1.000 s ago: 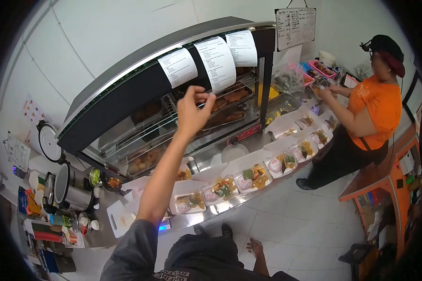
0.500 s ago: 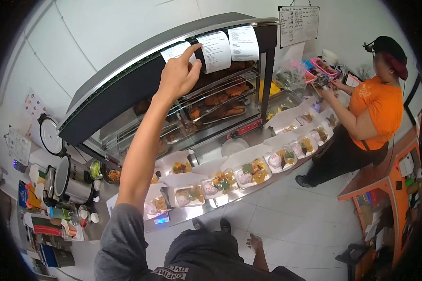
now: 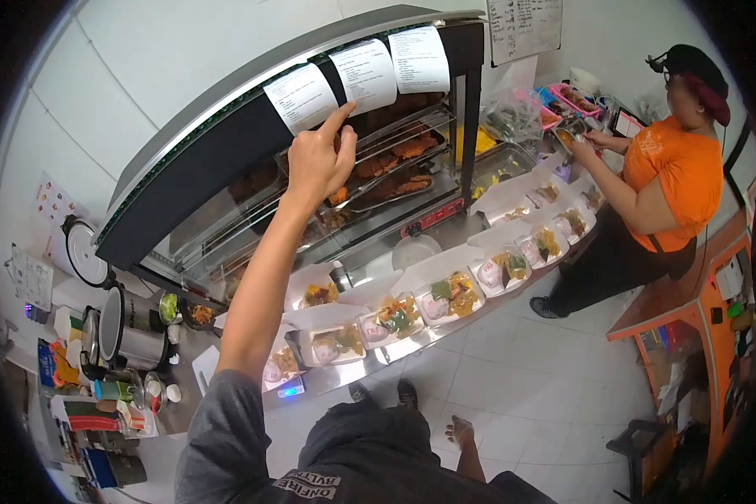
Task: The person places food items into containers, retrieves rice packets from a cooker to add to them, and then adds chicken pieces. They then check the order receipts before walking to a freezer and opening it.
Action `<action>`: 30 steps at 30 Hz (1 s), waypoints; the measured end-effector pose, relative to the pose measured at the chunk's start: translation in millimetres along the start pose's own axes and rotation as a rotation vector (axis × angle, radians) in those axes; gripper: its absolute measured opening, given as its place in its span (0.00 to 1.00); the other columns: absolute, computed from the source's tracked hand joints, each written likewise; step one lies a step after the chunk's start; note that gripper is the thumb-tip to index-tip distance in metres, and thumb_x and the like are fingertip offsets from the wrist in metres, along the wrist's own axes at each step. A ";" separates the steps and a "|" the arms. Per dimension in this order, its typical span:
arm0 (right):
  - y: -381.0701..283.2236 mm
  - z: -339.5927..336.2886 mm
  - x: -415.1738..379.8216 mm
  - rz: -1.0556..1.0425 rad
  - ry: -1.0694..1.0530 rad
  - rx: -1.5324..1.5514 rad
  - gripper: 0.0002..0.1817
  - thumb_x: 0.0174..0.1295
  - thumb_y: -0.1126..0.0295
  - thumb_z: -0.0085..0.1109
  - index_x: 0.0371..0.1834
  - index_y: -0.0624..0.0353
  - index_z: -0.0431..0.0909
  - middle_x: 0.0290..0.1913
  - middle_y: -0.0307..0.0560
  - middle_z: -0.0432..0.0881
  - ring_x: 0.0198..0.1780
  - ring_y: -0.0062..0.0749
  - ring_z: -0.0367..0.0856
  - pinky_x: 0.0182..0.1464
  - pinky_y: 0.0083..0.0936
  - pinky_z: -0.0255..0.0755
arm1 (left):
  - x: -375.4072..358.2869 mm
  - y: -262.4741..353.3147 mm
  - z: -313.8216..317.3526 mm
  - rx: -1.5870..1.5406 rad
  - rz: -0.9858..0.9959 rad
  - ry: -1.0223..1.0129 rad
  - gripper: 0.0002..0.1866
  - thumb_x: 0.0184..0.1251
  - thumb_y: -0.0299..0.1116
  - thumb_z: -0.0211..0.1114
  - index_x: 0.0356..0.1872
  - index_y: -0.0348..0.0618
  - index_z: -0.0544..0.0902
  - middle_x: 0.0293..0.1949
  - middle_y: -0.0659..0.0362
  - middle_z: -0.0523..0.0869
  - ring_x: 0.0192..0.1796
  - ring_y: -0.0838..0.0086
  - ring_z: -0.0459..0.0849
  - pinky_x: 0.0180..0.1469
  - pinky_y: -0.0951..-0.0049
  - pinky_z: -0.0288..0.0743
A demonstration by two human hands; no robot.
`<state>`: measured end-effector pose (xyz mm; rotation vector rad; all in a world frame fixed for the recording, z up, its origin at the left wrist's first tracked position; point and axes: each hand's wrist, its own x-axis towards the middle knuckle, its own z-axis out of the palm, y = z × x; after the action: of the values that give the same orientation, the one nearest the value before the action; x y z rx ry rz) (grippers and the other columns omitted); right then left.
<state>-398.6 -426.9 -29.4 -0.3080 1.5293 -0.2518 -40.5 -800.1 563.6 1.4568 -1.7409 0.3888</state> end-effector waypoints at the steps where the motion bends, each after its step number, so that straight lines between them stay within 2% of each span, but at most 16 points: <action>1: 0.2 0.9 -0.7 0.020 0.005 0.013 0.28 0.68 0.51 0.50 0.67 0.53 0.67 0.51 0.59 0.80 0.43 0.51 0.81 0.47 0.47 0.71 | -1.1 -1.0 1.6 0.019 -0.029 -0.019 0.16 0.63 0.34 0.57 0.51 0.50 0.83 0.14 0.51 0.78 0.18 0.57 0.80 0.28 0.60 0.75; 9: 9.5 4.2 2.0 -0.014 -0.014 0.013 0.28 0.67 0.51 0.50 0.65 0.55 0.67 0.49 0.58 0.80 0.40 0.49 0.81 0.46 0.49 0.71 | -8.4 -9.8 11.1 -0.010 -0.036 0.015 0.15 0.63 0.35 0.58 0.49 0.48 0.84 0.14 0.51 0.79 0.19 0.57 0.81 0.28 0.60 0.75; 12: 1.4 5.7 -4.8 0.015 0.017 0.000 0.27 0.67 0.51 0.50 0.63 0.56 0.69 0.49 0.57 0.81 0.40 0.48 0.82 0.44 0.48 0.72 | -11.8 -16.1 17.3 0.050 -0.031 0.001 0.13 0.63 0.36 0.59 0.46 0.48 0.84 0.13 0.52 0.78 0.19 0.57 0.81 0.28 0.60 0.75; 15: 1.5 6.4 -8.1 -0.009 0.015 -0.013 0.27 0.67 0.50 0.49 0.62 0.57 0.70 0.49 0.57 0.81 0.41 0.48 0.82 0.43 0.47 0.72 | -10.4 -21.9 22.5 -0.007 -0.060 0.005 0.14 0.63 0.38 0.60 0.46 0.43 0.83 0.12 0.53 0.78 0.18 0.59 0.81 0.28 0.62 0.74; 17: 3.6 5.8 -7.2 -0.018 -0.003 0.054 0.28 0.68 0.50 0.48 0.63 0.58 0.69 0.50 0.57 0.81 0.40 0.48 0.82 0.42 0.46 0.73 | -9.7 -22.2 26.5 -0.049 -0.212 -0.008 0.19 0.63 0.40 0.61 0.49 0.35 0.80 0.12 0.55 0.78 0.18 0.61 0.81 0.28 0.65 0.74; 18: 8.2 6.3 -8.9 -0.013 -0.002 0.056 0.28 0.68 0.50 0.48 0.63 0.58 0.69 0.50 0.57 0.81 0.40 0.48 0.82 0.42 0.46 0.73 | -8.5 -19.8 26.9 -0.055 -0.192 -0.015 0.24 0.64 0.41 0.62 0.52 0.29 0.77 0.12 0.55 0.79 0.17 0.64 0.81 0.28 0.67 0.74; 19: 9.3 6.9 -9.1 -0.023 0.004 0.053 0.28 0.68 0.50 0.49 0.63 0.58 0.69 0.51 0.58 0.80 0.40 0.48 0.82 0.42 0.45 0.73 | -6.4 -20.9 30.3 -0.056 -0.192 -0.015 0.24 0.64 0.41 0.62 0.52 0.29 0.77 0.12 0.55 0.79 0.17 0.64 0.81 0.28 0.67 0.74; 21: 11.5 6.6 -7.3 -0.034 0.010 0.044 0.28 0.68 0.50 0.49 0.64 0.58 0.69 0.51 0.58 0.80 0.40 0.49 0.82 0.42 0.45 0.73 | -3.5 -20.7 35.0 -0.212 -0.190 -0.070 0.24 0.65 0.41 0.63 0.52 0.29 0.77 0.12 0.54 0.80 0.16 0.67 0.81 0.26 0.68 0.73; 22: 14.0 6.8 -7.2 -0.029 0.002 0.044 0.28 0.68 0.50 0.49 0.64 0.57 0.68 0.52 0.59 0.80 0.40 0.49 0.82 0.42 0.45 0.73 | -2.7 -19.9 38.4 -0.246 -0.234 -0.080 0.22 0.66 0.41 0.63 0.50 0.28 0.79 0.12 0.54 0.81 0.14 0.72 0.80 0.23 0.71 0.71; 23: 15.8 6.7 -7.9 -0.023 -0.007 0.044 0.28 0.68 0.50 0.49 0.65 0.56 0.68 0.52 0.60 0.79 0.41 0.49 0.81 0.42 0.45 0.72 | -2.0 -20.4 42.1 -0.245 -0.238 -0.080 0.22 0.66 0.41 0.63 0.50 0.28 0.79 0.12 0.54 0.81 0.14 0.72 0.80 0.23 0.71 0.71; 26: 20.8 5.7 -7.8 0.037 -0.039 0.078 0.28 0.68 0.50 0.49 0.67 0.54 0.66 0.54 0.60 0.78 0.44 0.51 0.80 0.45 0.47 0.71 | 2.1 -22.7 46.4 -0.467 -0.319 -0.091 0.17 0.69 0.37 0.61 0.42 0.27 0.80 0.13 0.57 0.80 0.15 0.79 0.78 0.20 0.76 0.69; 30: 36.3 4.7 -3.0 0.054 -0.027 0.096 0.28 0.68 0.52 0.49 0.67 0.53 0.65 0.53 0.60 0.79 0.45 0.52 0.80 0.46 0.48 0.70 | -3.2 -14.8 40.6 -0.661 -0.404 -0.117 0.15 0.71 0.36 0.59 0.40 0.28 0.80 0.14 0.59 0.79 0.14 0.78 0.76 0.20 0.77 0.69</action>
<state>-395.2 -391.6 -39.3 -0.1933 1.4914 -0.2770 -42.4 -829.9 532.2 1.2949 -1.4118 -0.4565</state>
